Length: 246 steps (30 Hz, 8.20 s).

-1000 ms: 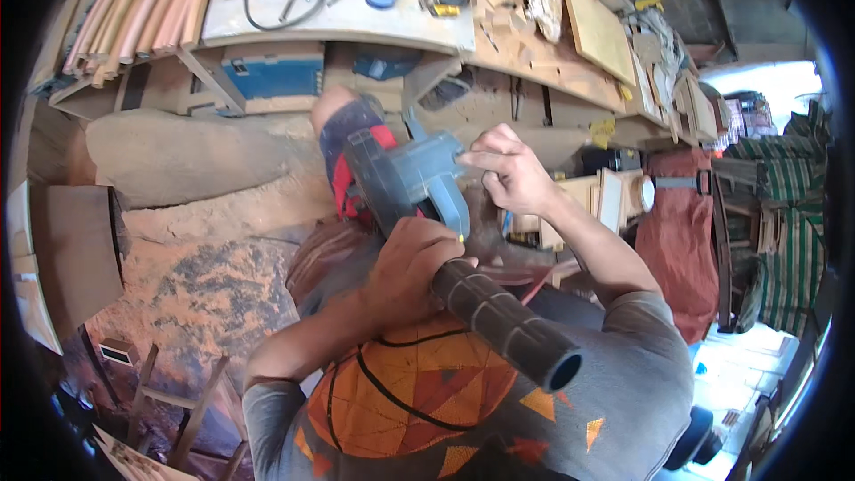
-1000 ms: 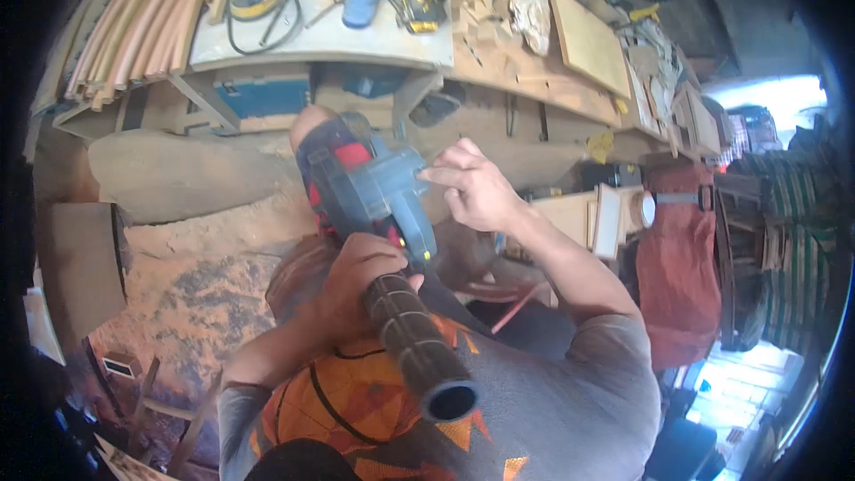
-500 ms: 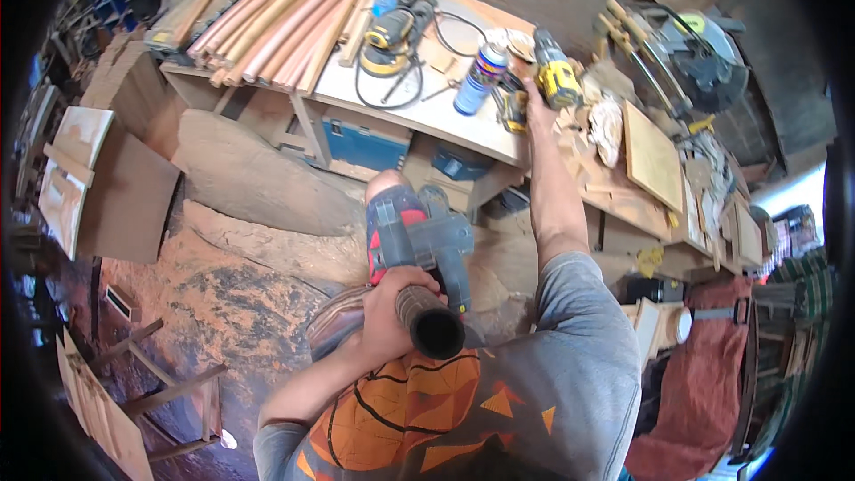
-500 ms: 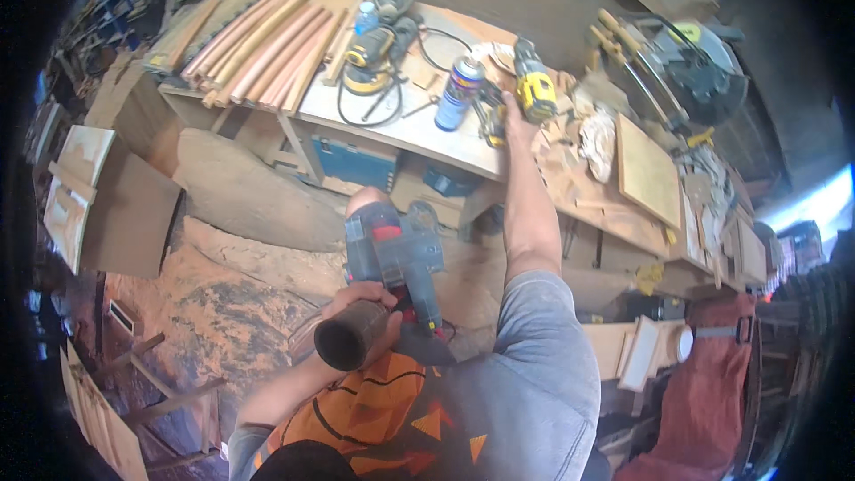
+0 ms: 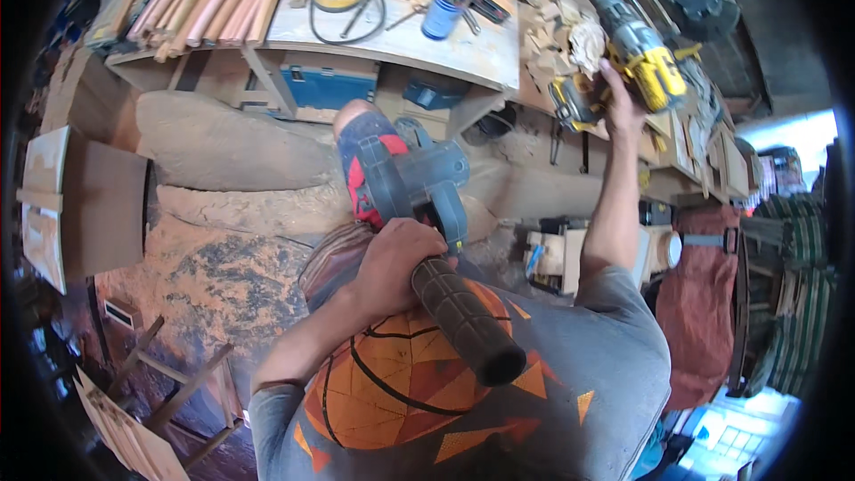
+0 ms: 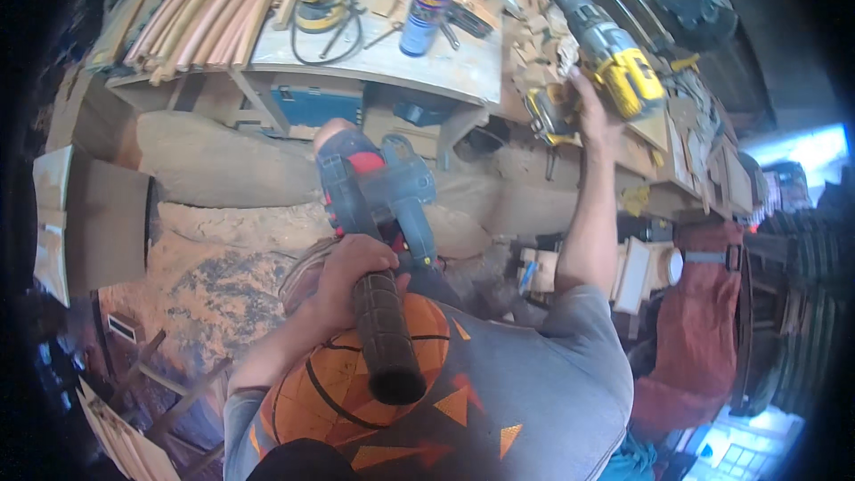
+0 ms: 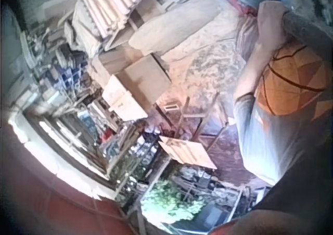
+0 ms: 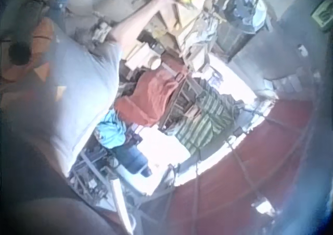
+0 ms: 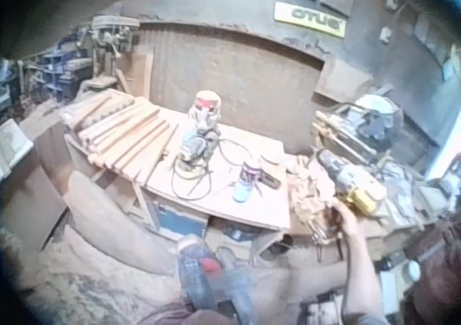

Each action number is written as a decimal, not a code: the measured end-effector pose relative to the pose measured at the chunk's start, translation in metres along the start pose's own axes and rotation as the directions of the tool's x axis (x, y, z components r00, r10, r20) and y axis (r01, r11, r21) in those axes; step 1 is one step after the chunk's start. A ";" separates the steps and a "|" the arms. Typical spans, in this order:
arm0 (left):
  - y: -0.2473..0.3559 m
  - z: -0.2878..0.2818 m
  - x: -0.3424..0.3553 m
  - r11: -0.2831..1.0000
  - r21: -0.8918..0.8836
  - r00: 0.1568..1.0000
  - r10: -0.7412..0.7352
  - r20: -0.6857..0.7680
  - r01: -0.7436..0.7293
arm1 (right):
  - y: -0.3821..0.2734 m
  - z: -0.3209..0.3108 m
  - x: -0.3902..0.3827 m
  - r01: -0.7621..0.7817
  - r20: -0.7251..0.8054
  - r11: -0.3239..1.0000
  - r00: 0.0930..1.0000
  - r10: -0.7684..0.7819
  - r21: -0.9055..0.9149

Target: The person assembles a portable blower by attaching a nozzle, fitting casing components together, driving screws into the housing with a power drill, and securing parts by hand.

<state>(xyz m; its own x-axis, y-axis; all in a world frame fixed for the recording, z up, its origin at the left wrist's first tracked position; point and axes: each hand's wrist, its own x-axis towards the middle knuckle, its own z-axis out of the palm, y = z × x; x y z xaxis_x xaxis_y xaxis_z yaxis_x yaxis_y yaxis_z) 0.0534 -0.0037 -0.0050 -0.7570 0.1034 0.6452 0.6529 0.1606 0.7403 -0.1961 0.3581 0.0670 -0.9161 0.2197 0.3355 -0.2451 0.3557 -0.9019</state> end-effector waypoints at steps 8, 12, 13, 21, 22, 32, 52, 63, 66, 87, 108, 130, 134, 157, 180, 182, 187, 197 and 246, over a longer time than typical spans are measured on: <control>-0.006 0.008 -0.004 0.992 -0.121 0.989 0.054 0.135 -0.038 | -0.109 -0.115 -0.162 -0.148 0.194 0.861 0.943 0.272 -0.487; -0.004 0.016 -0.004 0.986 -0.165 0.979 0.068 0.190 -0.036 | -0.130 -0.111 -0.199 0.062 0.439 0.738 0.836 0.329 -0.671; -0.004 0.016 -0.004 0.980 -0.190 0.978 0.093 0.186 -0.057 | -0.132 -0.108 -0.209 -0.061 0.413 0.791 0.828 0.381 -0.608; 0.003 0.021 -0.003 0.979 -0.190 0.964 0.116 0.238 -0.071 | -0.138 -0.120 -0.215 0.787 0.865 0.415 0.502 0.001 -0.457; 0.004 0.021 -0.004 0.982 -0.182 0.951 0.103 0.290 -0.050 | -0.137 -0.120 -0.216 0.733 0.850 0.498 0.527 0.015 -0.463; 0.006 0.025 -0.009 0.971 -0.216 0.964 0.154 0.215 -0.107 | -0.133 -0.118 -0.213 0.225 0.664 0.767 0.674 0.323 -0.601; 0.006 0.029 -0.010 0.967 -0.227 0.963 0.162 0.215 -0.112 | -0.118 -0.136 -0.221 -0.456 0.356 0.656 0.582 0.731 -0.601; 0.008 0.032 -0.010 0.968 -0.231 0.960 0.151 0.237 -0.096 | -0.152 -0.087 -0.226 0.325 0.643 0.626 0.662 0.385 -0.709; 0.010 0.034 -0.008 0.973 -0.215 0.950 0.147 0.275 -0.088 | -0.172 -0.056 -0.225 -0.004 0.444 0.630 0.705 0.552 -0.777; 0.005 0.036 0.001 0.955 -0.276 0.976 0.154 0.156 -0.106 | -0.186 -0.024 -0.237 -0.725 0.101 0.602 0.607 0.788 -0.334; 0.002 0.037 0.002 0.959 -0.270 0.980 0.133 0.145 -0.090 | -0.186 -0.017 -0.231 -0.716 0.118 0.613 0.613 0.781 -0.335; -0.010 0.046 0.007 0.958 -0.249 0.973 0.180 0.147 -0.140 | -0.174 -0.018 -0.198 -0.612 0.234 0.562 0.533 0.813 -0.556; -0.012 0.048 0.008 0.959 -0.240 0.967 0.192 0.168 -0.148 | -0.169 -0.026 -0.195 -0.619 0.184 0.494 0.495 0.849 -0.611; 0.013 0.005 0.001 0.972 -0.148 0.983 -0.178 0.049 0.184 | 0.008 0.059 -0.082 -0.045 -0.011 0.989 0.999 0.044 -0.142; 0.003 -0.013 -0.014 0.947 -0.059 0.939 -0.320 -0.128 0.315 | 0.154 0.185 0.070 0.047 -0.314 0.992 0.946 -0.083 -0.119; 0.005 -0.011 -0.010 0.947 0.003 0.943 -0.321 -0.094 0.322 | 0.147 0.171 0.051 0.104 -0.255 0.986 0.957 -0.134 -0.128; 0.003 -0.002 -0.007 0.957 -0.011 0.952 -0.288 -0.108 0.288 | 0.045 0.130 -0.112 0.488 0.304 0.870 0.840 -0.449 -0.064; 0.010 0.011 0.001 0.958 -0.035 0.947 -0.288 -0.141 0.286 | -0.028 0.116 -0.182 0.649 0.660 0.702 0.668 -0.343 -0.292; -0.003 0.025 -0.010 0.957 -0.150 0.967 -0.239 0.085 0.250 | -0.037 0.099 -0.212 0.426 0.582 0.771 0.808 -0.089 -0.473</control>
<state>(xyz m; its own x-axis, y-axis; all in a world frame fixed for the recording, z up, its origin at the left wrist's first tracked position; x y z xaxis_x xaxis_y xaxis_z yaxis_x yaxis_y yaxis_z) 0.0587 0.0195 -0.0182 -0.8907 0.1449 0.4310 0.4396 0.0326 0.8976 -0.0246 0.2089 0.0024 -0.9033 -0.3827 0.1936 -0.4288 0.7979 -0.4236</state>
